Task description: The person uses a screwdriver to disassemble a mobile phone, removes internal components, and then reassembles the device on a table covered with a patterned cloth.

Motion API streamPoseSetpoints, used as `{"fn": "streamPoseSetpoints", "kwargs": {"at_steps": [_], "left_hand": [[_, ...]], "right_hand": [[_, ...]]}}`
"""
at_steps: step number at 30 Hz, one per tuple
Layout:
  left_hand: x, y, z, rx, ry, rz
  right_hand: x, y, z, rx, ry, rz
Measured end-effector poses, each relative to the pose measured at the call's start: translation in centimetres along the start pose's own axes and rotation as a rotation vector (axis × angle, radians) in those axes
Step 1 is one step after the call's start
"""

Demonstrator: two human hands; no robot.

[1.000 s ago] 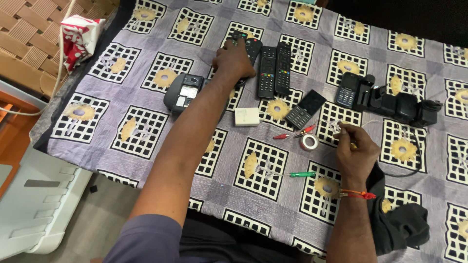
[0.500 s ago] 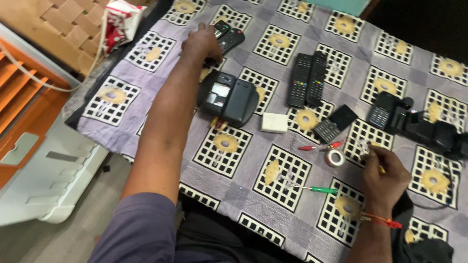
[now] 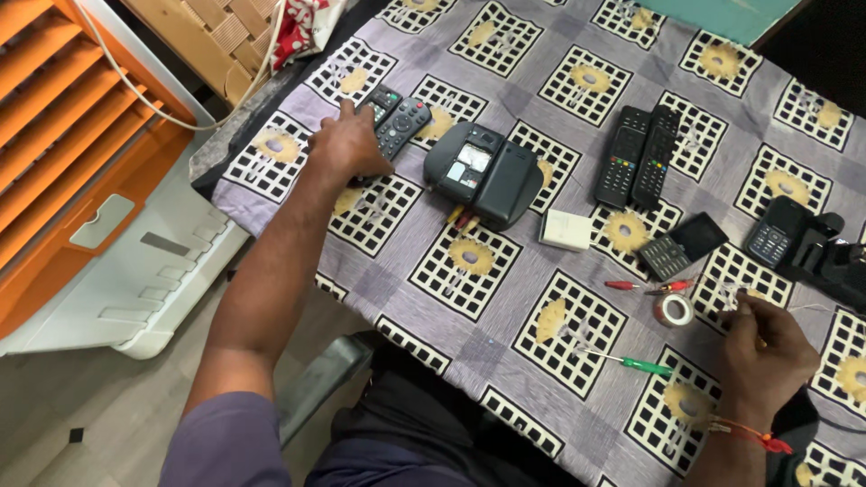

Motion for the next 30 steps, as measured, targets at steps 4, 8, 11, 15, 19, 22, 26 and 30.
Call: {"fn": "streamPoseSetpoints", "kwargs": {"at_steps": [4,8,11,15,19,22,26,30], "left_hand": [[0.2,-0.1,0.1,-0.010,0.029,0.024],[-0.1,-0.2,0.6,0.019,0.054,0.033],[-2.0,-0.7,1.5,0.045,0.028,0.039],[-3.7,-0.9,0.9,0.020,0.072,0.039],[-4.5,2.0,-1.1,-0.024,0.241,0.213],[-3.2,7.8,-0.9,-0.283,0.158,0.387],[-2.5,24.9,0.3,-0.462,0.356,0.984],[-2.7,36.2,3.0,-0.269,0.143,0.612]], "right_hand": [[0.1,0.3,-0.2,0.030,0.015,0.006],[0.3,-1.1,-0.2,0.043,0.046,0.017],[0.4,-2.5,-0.1,0.029,0.050,-0.004],[0.6,-3.8,0.2,0.034,0.068,0.043],[0.9,-4.6,0.6,0.029,0.094,0.057],[0.9,-5.6,0.9,-0.050,0.102,-0.006],[0.9,-8.3,1.7,-0.277,0.098,-0.287],[0.6,-9.5,2.2,-0.310,0.048,-0.278]]}}
Point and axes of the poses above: each hand's wrist, its own x-axis towards the middle knuckle, its own z-axis out of the palm, y = z × x, the point moved 4 cm from there along x, towards the middle knuckle, and after that the axes turned 6 degrees about x, right-handed, at the moved point
